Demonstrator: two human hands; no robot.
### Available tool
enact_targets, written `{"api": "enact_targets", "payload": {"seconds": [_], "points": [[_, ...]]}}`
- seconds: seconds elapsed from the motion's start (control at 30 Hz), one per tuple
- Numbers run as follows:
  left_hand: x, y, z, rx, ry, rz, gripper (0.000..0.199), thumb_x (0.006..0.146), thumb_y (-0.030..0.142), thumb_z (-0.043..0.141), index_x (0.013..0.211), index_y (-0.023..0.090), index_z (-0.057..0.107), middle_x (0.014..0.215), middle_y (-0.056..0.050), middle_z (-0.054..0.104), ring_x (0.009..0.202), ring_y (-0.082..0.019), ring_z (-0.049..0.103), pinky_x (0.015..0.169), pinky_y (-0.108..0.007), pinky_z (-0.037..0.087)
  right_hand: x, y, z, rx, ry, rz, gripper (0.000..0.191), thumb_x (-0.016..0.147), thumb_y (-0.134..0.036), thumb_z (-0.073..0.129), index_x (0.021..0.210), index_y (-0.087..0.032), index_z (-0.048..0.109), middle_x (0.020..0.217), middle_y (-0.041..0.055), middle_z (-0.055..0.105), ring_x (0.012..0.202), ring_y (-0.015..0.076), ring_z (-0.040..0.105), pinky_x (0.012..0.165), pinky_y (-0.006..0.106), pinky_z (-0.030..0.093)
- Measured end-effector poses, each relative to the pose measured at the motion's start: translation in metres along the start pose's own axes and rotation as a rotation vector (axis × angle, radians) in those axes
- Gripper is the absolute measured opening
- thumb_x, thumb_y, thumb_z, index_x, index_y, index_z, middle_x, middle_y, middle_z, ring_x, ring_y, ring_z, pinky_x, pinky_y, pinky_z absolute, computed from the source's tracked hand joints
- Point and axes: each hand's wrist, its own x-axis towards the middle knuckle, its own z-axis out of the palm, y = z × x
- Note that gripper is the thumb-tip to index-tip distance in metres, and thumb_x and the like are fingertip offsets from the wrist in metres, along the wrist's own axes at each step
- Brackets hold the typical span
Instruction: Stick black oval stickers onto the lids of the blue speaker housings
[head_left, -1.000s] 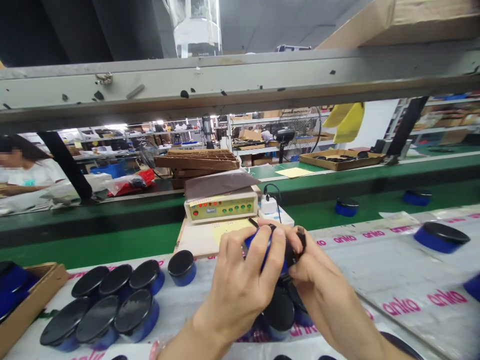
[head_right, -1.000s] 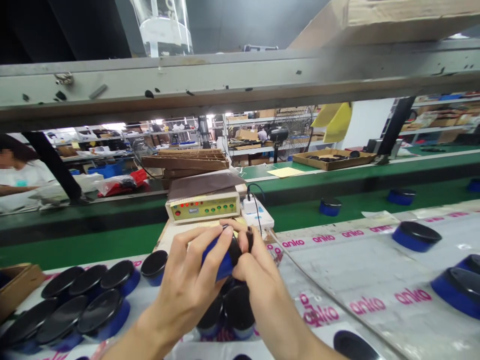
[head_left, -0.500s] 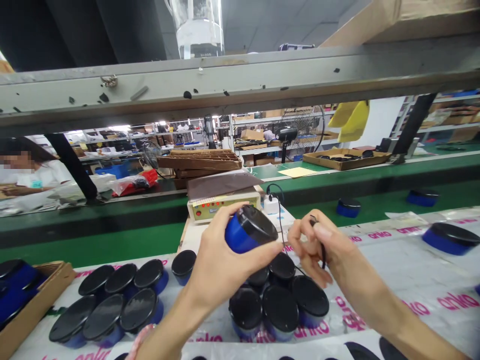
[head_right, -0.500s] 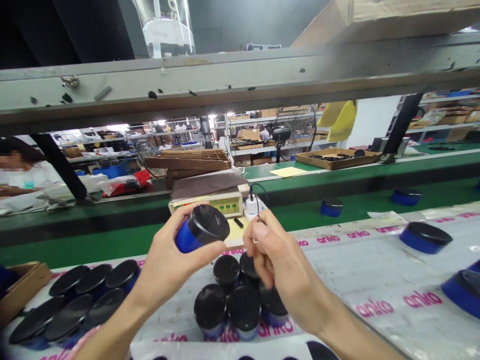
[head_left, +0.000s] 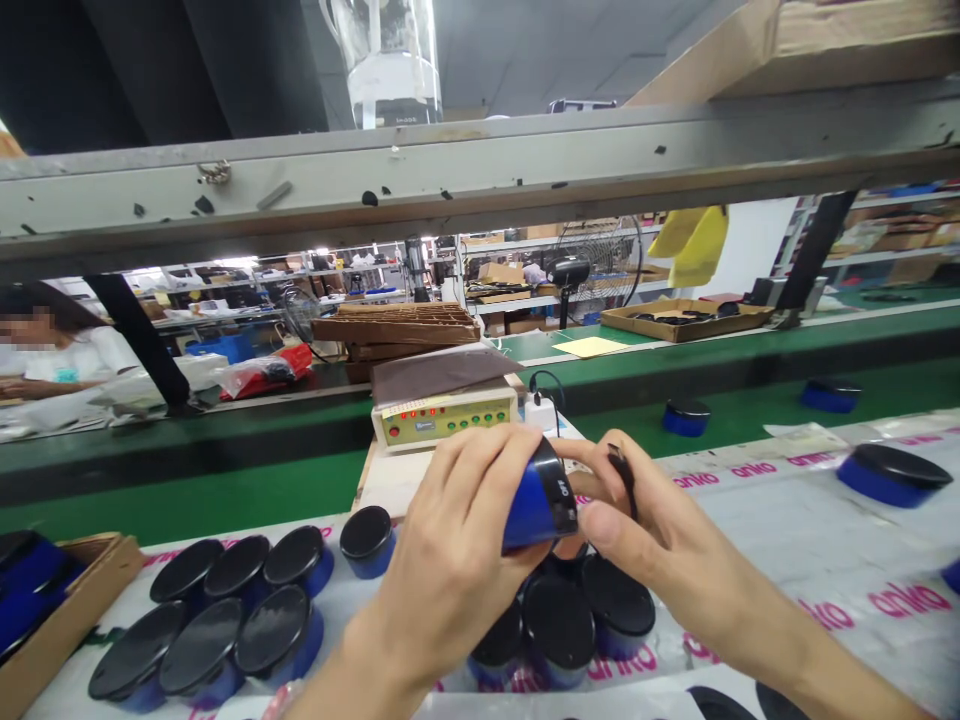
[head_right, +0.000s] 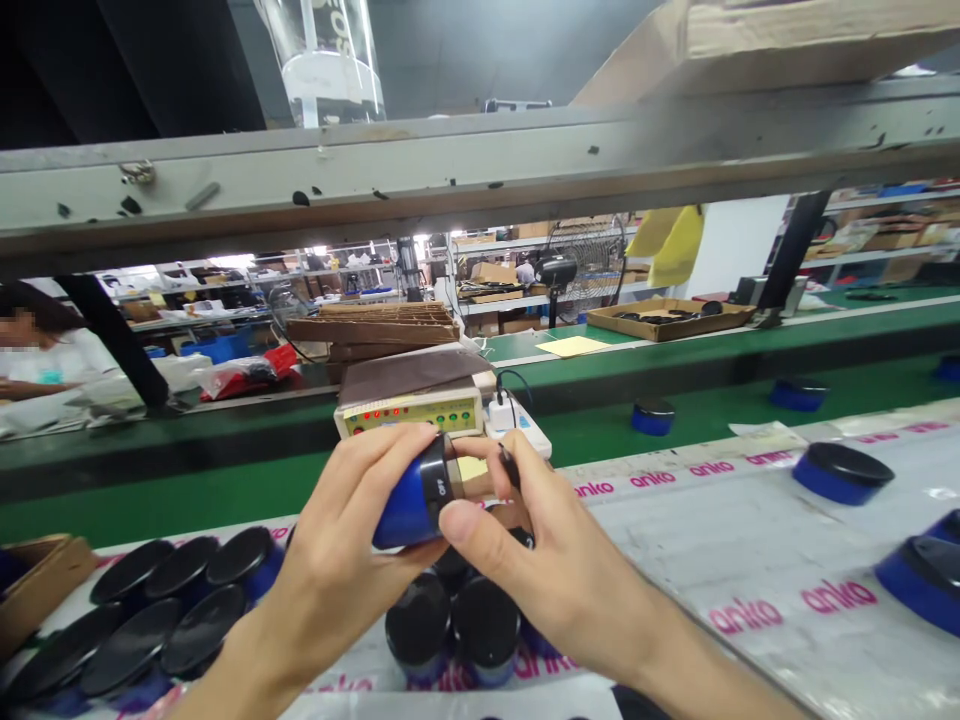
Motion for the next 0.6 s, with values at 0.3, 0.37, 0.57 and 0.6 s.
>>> {"api": "enact_targets", "payload": {"seconds": [0.3,0.37,0.57,0.6], "points": [[-0.009,-0.012,0.007,-0.043,-0.252,-0.29,0.089,0.076,0.032,0.072,0.145,0.017,0.018,0.142,-0.016,0.038,0.129,-0.028,0.039,0.1,-0.043,0.044,0.008,0.003,-0.035,-0.408,0.382,-0.038,0.037,0.083,-0.048,0.061,0.082,-0.024,0.033,0.123,0.0069,0.049,0.086,0.0174,0.06,0.061,0.026,0.052],[-0.013,-0.021,0.008,-0.056,-0.406,-0.339,0.071,0.08,0.034,0.068,0.14,0.021,0.031,0.139,-0.014,0.042,0.127,-0.029,0.042,0.096,-0.043,0.047,0.009,-0.006,-0.056,-0.692,0.697,-0.139,0.038,0.081,-0.046,0.063,0.08,-0.024,0.032,0.133,0.011,0.045,0.096,0.0221,0.06,0.062,0.028,0.05],[-0.027,-0.032,0.016,-0.16,-0.907,-0.423,0.043,0.082,0.033,0.064,0.123,0.023,0.055,0.117,-0.009,0.059,0.108,-0.029,0.058,0.09,-0.042,0.048,0.014,-0.036,-0.101,-1.125,0.846,-0.221,0.038,0.081,-0.039,0.061,0.066,-0.025,0.029,0.127,0.0139,0.052,0.107,0.0234,0.054,0.073,0.034,0.041],[-0.029,-0.033,0.017,-0.173,-0.955,-0.434,0.044,0.083,0.03,0.061,0.125,0.022,0.053,0.12,-0.01,0.059,0.111,-0.03,0.056,0.092,-0.043,0.047,0.017,-0.032,-0.105,-1.095,0.66,-0.144,0.039,0.079,-0.039,0.062,0.061,-0.023,0.031,0.119,0.0105,0.057,0.097,0.0211,0.058,0.071,0.034,0.04]]}}
